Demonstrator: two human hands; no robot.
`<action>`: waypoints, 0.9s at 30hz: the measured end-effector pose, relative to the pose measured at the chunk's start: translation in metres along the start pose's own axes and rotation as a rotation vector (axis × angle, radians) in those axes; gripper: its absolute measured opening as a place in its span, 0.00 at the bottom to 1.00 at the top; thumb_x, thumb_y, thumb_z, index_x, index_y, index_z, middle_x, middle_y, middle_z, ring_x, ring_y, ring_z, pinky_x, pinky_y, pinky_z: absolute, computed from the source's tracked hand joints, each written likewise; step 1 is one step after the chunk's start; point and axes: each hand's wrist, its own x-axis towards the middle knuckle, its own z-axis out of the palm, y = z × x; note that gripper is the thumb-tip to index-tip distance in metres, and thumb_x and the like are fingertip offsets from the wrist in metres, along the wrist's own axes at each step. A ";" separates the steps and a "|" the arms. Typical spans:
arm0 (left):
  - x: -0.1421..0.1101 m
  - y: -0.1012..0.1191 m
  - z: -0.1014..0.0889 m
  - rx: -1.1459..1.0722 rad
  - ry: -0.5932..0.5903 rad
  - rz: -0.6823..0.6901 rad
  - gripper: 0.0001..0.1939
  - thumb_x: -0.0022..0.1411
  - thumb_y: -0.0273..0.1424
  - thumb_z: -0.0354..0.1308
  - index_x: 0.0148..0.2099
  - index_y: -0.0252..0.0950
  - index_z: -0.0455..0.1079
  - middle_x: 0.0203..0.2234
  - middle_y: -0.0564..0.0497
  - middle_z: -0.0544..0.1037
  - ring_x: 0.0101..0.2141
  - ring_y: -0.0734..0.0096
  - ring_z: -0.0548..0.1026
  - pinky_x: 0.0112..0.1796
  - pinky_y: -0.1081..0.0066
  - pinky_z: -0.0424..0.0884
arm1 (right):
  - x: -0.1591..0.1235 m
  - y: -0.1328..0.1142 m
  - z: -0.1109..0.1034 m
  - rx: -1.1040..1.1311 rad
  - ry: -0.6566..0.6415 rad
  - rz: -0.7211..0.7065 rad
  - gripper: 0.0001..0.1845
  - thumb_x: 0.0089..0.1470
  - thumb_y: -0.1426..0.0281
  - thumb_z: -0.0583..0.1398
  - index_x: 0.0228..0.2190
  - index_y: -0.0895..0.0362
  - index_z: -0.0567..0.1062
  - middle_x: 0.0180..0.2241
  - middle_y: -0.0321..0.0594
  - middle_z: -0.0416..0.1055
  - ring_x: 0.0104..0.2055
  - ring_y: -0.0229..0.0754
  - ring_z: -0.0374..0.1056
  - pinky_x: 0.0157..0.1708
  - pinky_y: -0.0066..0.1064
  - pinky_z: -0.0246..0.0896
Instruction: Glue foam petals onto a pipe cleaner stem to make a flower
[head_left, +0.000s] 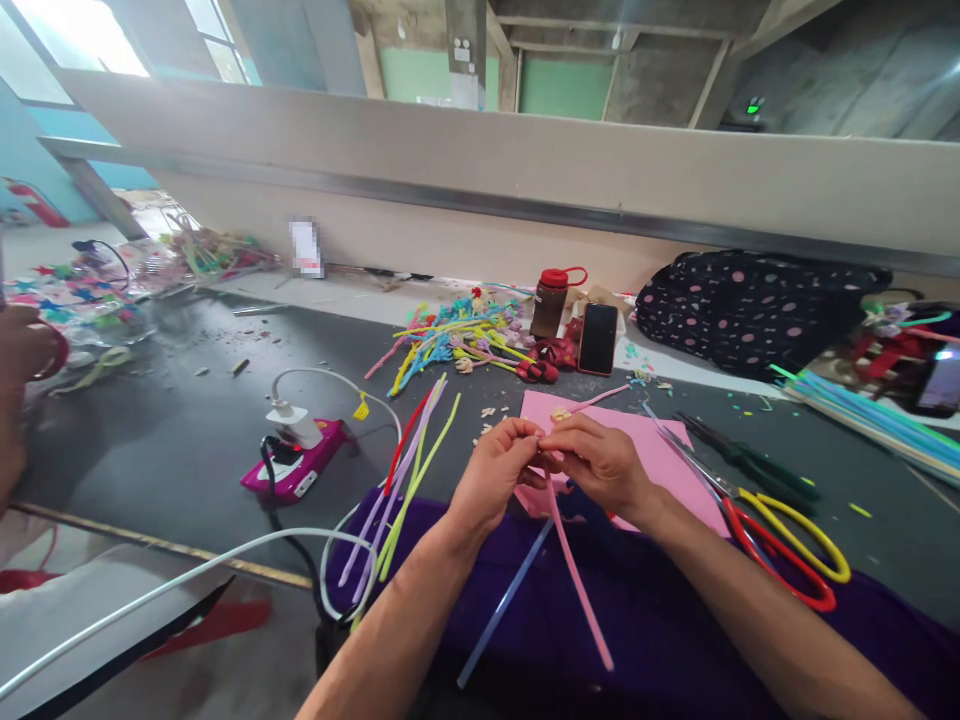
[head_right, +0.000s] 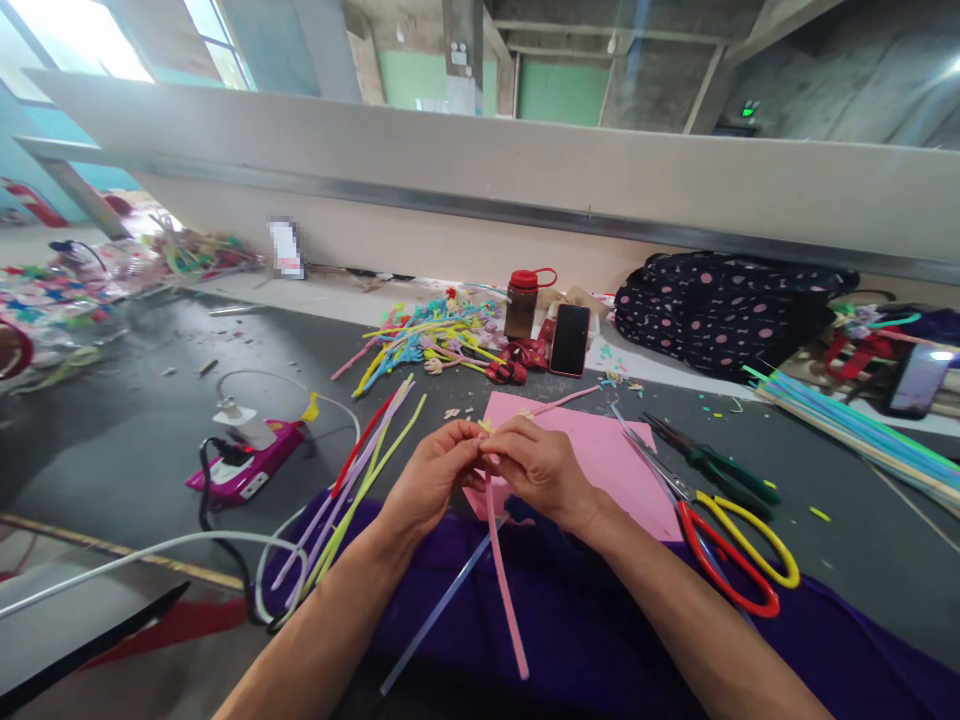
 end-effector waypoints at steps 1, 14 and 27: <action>0.000 -0.001 0.001 0.009 0.007 0.014 0.07 0.48 0.29 0.59 0.32 0.33 0.65 0.18 0.54 0.73 0.18 0.78 0.69 0.21 0.77 0.65 | 0.000 0.000 -0.001 -0.006 -0.018 -0.013 0.12 0.53 0.77 0.56 0.38 0.54 0.72 0.34 0.41 0.72 0.38 0.38 0.69 0.35 0.30 0.67; -0.001 0.001 -0.011 0.071 -0.196 -0.030 0.09 0.49 0.32 0.62 0.30 0.31 0.68 0.16 0.56 0.67 0.15 0.83 0.62 0.18 0.79 0.60 | 0.006 -0.005 -0.020 -0.088 -0.119 -0.041 0.06 0.53 0.72 0.57 0.35 0.53 0.73 0.34 0.40 0.72 0.37 0.39 0.69 0.35 0.29 0.65; -0.003 -0.002 -0.004 0.588 -0.034 0.289 0.04 0.53 0.30 0.55 0.31 0.35 0.69 0.21 0.55 0.69 0.20 0.79 0.64 0.24 0.77 0.62 | 0.009 -0.009 -0.016 0.404 -0.144 0.524 0.03 0.49 0.70 0.60 0.28 0.57 0.70 0.24 0.33 0.66 0.22 0.33 0.63 0.22 0.24 0.57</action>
